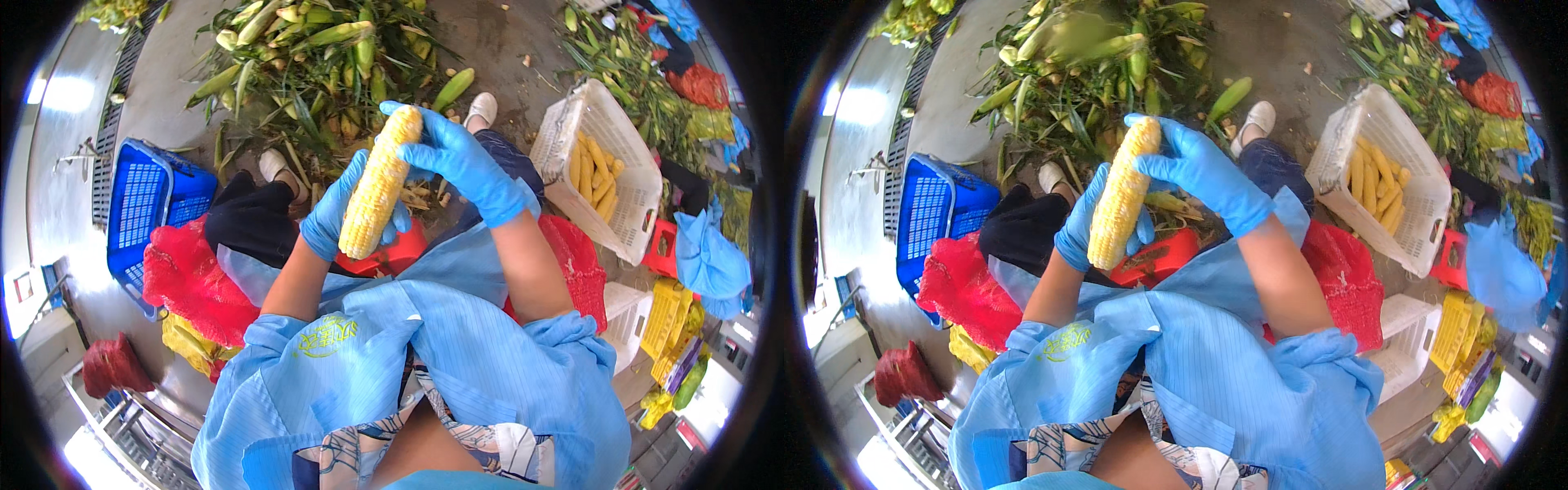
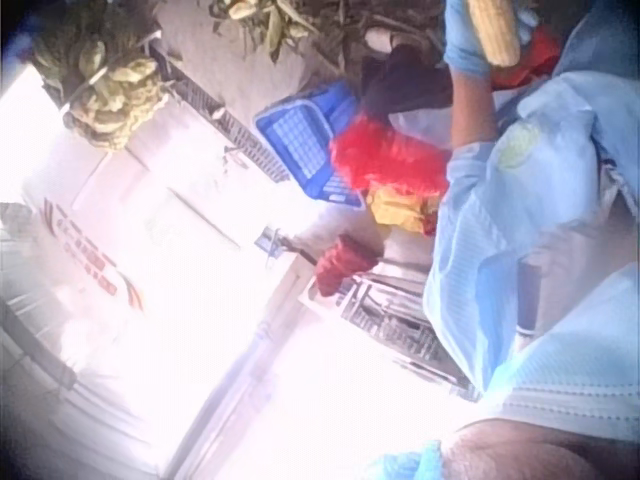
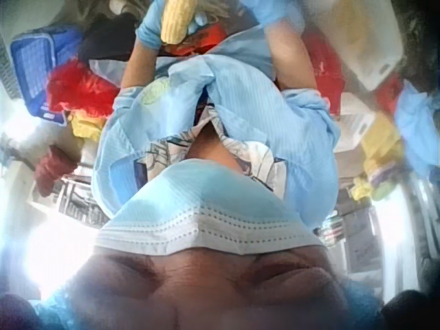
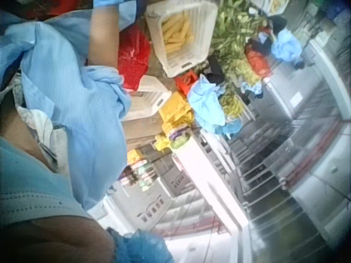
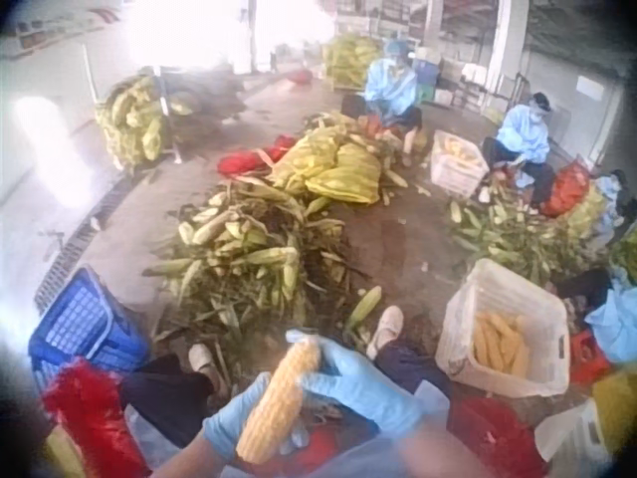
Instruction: The person sits on a low stool and shucks corn cobs by hand, removing the green husks and silk. They place the cleaned cobs into a white basket and discard the husks onto a pile on the floor.
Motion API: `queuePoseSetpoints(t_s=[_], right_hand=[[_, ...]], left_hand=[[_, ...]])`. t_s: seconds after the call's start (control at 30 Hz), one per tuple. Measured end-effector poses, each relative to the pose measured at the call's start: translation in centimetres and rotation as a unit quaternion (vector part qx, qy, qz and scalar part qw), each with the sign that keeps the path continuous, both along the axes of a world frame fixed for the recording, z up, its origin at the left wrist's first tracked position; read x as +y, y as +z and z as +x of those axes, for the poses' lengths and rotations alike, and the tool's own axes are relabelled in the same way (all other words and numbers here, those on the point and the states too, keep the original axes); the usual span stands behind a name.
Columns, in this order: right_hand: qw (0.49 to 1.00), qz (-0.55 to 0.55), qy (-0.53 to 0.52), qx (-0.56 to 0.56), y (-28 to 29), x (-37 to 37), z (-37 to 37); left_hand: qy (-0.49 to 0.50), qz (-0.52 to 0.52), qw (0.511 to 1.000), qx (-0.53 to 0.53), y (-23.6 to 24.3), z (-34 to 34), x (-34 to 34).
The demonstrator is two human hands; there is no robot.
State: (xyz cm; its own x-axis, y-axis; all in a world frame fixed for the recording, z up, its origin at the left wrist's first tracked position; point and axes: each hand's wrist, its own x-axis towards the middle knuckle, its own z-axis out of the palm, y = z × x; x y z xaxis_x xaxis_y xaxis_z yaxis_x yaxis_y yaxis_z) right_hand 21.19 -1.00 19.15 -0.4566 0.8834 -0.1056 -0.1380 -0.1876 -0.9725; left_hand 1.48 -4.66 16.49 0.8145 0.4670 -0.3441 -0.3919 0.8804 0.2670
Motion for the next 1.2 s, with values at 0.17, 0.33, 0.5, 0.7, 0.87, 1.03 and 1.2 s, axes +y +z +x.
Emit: queuePoseSetpoints(t_s=[0.17,0.33,0.5,0.7,0.87,1.03,1.2], right_hand=[[0.965,0.013,-0.037,-0.258,-0.4,0.5,-3.9],[0.842,0.188,0.238,-0.445,-3.7,-4.8,-5.5],[0.994,-0.021,-0.037,-0.098,-6.5,-0.3,-2.2],[0.916,-0.186,-0.201,0.292,-4.0,3.1,-4.0],[0.900,-0.095,-0.262,0.334,-1.0,6.8,0.6],[0.929,-0.105,-0.281,0.216,-1.8,6.6,0.9],[0.946,-0.070,-0.303,0.089,-2.6,5.7,-3.9]], left_hand=[[0.097,0.019,0.993,0.063,-2.0,-2.0,0.9],[0.228,0.177,0.902,0.320,-2.7,-3.1,3.4],[0.219,0.276,0.878,0.324,-1.8,-3.2,3.6],[0.119,0.247,0.832,0.482,-5.1,0.8,2.3],[-0.201,0.420,0.571,0.676,-14.7,-3.5,-1.5],[0.261,0.360,0.781,0.438,-5.0,-1.1,3.6],[0.244,0.270,0.850,0.381,-2.6,3.7,1.8]])
